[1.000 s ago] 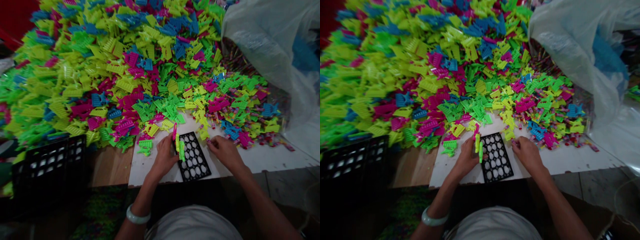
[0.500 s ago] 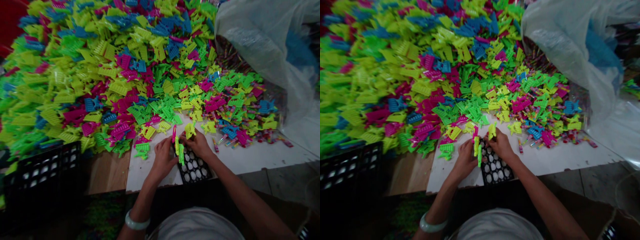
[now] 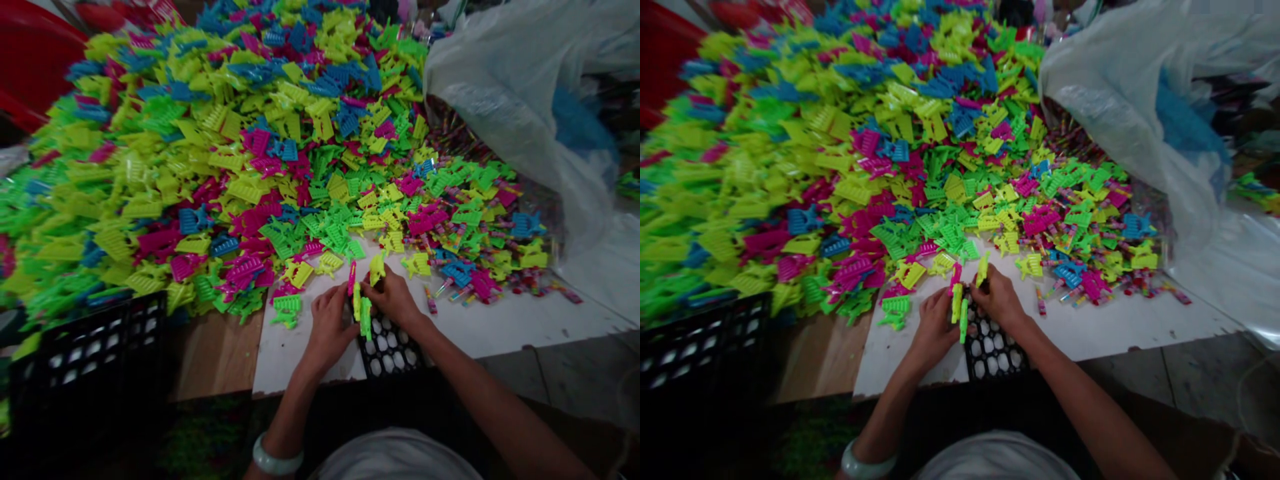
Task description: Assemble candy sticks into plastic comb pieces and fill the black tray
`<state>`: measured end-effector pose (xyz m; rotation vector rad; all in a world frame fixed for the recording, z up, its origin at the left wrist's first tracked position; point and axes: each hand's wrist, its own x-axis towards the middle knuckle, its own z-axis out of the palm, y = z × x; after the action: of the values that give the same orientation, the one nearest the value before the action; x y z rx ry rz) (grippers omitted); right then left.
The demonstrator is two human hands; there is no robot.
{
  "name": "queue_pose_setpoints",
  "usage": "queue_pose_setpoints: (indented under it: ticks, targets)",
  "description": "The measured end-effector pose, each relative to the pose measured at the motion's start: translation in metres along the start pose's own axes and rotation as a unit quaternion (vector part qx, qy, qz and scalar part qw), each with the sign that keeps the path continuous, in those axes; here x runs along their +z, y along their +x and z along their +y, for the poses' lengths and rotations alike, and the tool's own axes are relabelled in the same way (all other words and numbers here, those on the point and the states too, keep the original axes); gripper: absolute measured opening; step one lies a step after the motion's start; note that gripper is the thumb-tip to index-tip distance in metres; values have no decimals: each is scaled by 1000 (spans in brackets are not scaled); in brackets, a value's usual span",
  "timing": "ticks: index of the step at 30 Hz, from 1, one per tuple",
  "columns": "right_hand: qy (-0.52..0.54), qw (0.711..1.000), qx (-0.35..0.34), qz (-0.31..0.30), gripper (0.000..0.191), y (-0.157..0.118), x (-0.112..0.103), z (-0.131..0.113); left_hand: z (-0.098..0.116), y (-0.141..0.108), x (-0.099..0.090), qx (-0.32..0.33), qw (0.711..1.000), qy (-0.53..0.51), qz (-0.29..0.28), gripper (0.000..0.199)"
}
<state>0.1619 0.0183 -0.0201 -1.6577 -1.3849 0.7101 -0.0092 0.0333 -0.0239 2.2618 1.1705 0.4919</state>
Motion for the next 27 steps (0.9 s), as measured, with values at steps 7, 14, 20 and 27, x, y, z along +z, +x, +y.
queue_pose_setpoints:
  ticks: [7,14,20,27]
  targets:
    - [46,996,56,-55,15,5,-10,8,2,1,-2,-3,1000,-2,-24,71]
    - [-152,983,-84,-63,9,2,-1,-7,2,2,-3,-1,1000,14,-26,72]
    - [-197,970,-126,-71,14,-1,-24,-4,-1,2,1,11,999,29,-14,72]
    - [-512,856,24,64,21,-1,-108,13,-4,1,4,17,999,37,-4,68]
